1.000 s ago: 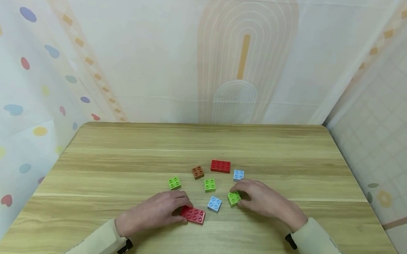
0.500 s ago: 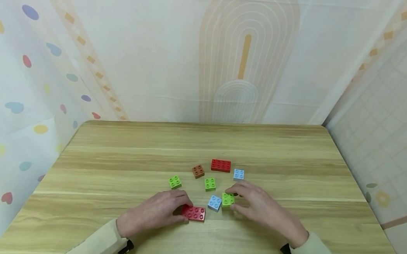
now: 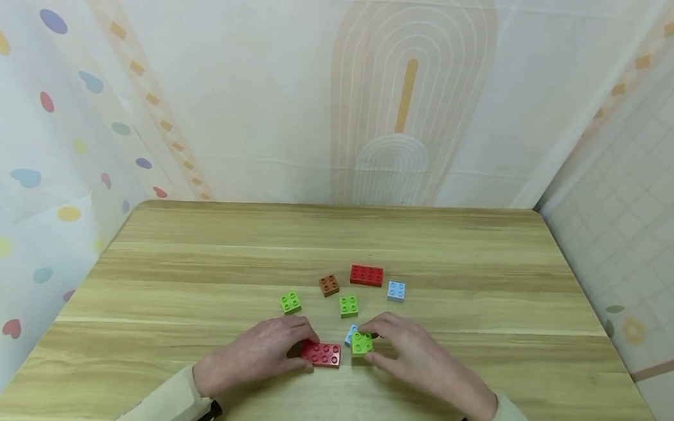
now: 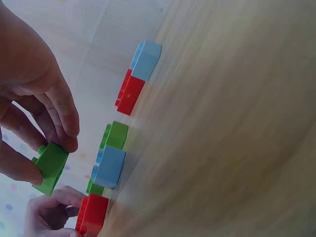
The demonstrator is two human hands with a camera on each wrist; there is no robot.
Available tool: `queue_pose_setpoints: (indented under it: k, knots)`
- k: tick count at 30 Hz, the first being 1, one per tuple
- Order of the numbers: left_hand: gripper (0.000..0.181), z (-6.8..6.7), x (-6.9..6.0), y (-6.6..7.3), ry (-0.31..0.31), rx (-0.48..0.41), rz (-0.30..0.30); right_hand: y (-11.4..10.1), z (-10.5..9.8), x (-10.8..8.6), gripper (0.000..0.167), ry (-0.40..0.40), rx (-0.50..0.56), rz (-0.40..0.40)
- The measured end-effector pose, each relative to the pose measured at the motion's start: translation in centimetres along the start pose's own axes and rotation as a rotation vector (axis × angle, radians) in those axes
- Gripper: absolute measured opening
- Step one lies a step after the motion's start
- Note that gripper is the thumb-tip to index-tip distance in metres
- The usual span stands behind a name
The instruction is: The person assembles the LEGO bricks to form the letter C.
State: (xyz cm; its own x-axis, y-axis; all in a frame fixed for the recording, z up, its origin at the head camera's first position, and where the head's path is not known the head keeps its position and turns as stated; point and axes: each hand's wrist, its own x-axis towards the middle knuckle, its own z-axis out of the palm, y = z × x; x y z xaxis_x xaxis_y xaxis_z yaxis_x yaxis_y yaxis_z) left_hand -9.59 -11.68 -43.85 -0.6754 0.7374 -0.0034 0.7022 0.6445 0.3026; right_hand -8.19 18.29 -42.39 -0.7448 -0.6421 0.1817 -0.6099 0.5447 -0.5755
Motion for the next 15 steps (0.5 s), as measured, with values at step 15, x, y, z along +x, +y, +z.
queue_pose_setpoints:
  k: [15]
  knots:
    - [0.036, 0.1, 0.0, -0.1, 0.022, -0.006, -0.003, -1.3, 1.5, 1.4, 0.038, -0.083, -0.003, 0.028]
